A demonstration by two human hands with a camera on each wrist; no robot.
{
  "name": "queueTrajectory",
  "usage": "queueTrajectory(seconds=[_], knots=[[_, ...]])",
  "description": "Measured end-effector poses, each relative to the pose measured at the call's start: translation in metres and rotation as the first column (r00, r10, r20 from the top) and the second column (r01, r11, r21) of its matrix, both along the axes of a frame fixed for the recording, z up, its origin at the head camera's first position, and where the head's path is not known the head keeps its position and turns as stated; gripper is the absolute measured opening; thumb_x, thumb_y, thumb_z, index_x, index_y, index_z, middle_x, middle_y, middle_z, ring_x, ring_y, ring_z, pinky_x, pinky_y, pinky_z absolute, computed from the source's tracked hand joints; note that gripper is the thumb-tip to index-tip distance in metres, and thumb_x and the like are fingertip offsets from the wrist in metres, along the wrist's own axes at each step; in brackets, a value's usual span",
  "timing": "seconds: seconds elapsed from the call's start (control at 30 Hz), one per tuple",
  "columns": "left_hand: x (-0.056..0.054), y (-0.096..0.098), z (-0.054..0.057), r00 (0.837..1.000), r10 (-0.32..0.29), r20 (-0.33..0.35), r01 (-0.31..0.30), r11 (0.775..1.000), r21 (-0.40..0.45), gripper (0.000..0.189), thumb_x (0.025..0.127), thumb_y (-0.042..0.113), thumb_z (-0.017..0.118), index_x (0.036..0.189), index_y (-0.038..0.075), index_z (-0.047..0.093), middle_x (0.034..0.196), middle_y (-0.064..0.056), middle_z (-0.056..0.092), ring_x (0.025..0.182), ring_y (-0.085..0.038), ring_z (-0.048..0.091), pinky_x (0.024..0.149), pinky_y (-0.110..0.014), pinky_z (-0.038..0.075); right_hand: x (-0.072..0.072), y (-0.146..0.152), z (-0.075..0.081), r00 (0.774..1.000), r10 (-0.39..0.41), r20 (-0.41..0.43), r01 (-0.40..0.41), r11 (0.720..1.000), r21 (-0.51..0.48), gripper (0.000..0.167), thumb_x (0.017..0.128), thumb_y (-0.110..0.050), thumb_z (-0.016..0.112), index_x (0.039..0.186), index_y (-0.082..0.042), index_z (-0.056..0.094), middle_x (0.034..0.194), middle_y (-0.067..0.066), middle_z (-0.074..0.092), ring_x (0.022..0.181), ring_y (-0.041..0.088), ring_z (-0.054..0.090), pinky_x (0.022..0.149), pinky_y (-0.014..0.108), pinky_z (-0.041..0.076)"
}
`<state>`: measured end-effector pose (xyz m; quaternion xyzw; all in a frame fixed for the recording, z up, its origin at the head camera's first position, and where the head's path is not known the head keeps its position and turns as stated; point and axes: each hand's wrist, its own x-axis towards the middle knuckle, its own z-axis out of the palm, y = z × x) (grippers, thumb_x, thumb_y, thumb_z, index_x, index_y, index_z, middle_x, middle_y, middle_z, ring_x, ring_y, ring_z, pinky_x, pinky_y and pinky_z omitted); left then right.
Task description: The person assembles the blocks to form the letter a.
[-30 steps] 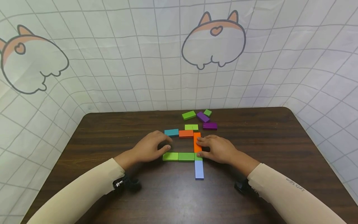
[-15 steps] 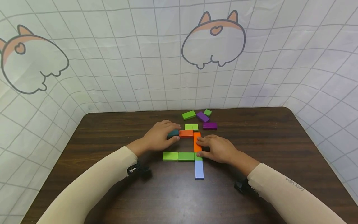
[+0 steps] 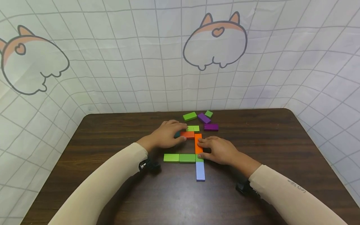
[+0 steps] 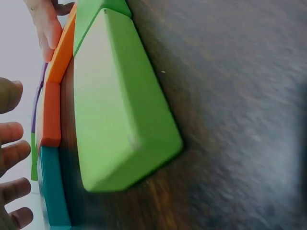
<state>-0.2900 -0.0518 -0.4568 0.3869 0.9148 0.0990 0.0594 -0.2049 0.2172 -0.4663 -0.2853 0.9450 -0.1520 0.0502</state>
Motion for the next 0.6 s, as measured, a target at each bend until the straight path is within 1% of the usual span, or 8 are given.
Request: queueTrajectory(seconds=[0.17,0.3,0.4,0.6], knots=[[-0.0019,0.0065,-0.0001,1.000,-0.011,0.001,0.011,1.000,-0.017,0.057,0.104,0.055,0.048,0.153,0.026,0.050,0.160,0.006,0.042,0.145,-0.024,0.034,0.117,-0.051,0.025,-0.0011,-0.0004,-0.0006,1.000,-0.001,0.001,0.001,1.000,-0.003,0.061,0.096,-0.053,0.068,0.142,-0.013,0.063,0.148,0.004,0.056,0.135,0.035,0.051,0.104,0.058,0.045],[-0.0033,0.0088,-0.0030,1.000,-0.013,-0.015,0.012,0.999,-0.045,0.057,0.105,0.057,0.045,0.152,0.025,0.052,0.160,0.006,0.041,0.144,-0.024,0.034,0.116,-0.050,0.025,-0.0013,-0.0004,-0.0008,1.000,0.002,0.004,-0.002,1.000,-0.004,0.061,0.096,-0.052,0.068,0.142,-0.013,0.063,0.148,0.004,0.056,0.136,0.034,0.051,0.105,0.058,0.044],[-0.0040,0.0085,-0.0037,1.000,0.002,-0.022,-0.003,0.998,-0.057,0.058,0.105,0.057,0.043,0.152,0.025,0.052,0.160,0.006,0.040,0.144,-0.023,0.034,0.115,-0.049,0.026,-0.0015,-0.0003,-0.0008,1.000,0.005,0.004,-0.005,1.000,-0.004,0.062,0.095,-0.053,0.068,0.142,-0.013,0.063,0.148,0.004,0.056,0.135,0.034,0.051,0.105,0.058,0.044],[-0.0067,0.0031,-0.0028,0.999,0.038,-0.017,-0.039,0.998,-0.050,0.057,0.105,0.058,0.044,0.151,0.025,0.053,0.160,0.007,0.040,0.144,-0.023,0.034,0.115,-0.047,0.027,-0.0012,0.0001,-0.0006,1.000,0.001,-0.006,-0.001,1.000,0.002,0.061,0.095,-0.052,0.068,0.142,-0.013,0.064,0.148,0.004,0.056,0.135,0.034,0.051,0.105,0.057,0.044]])
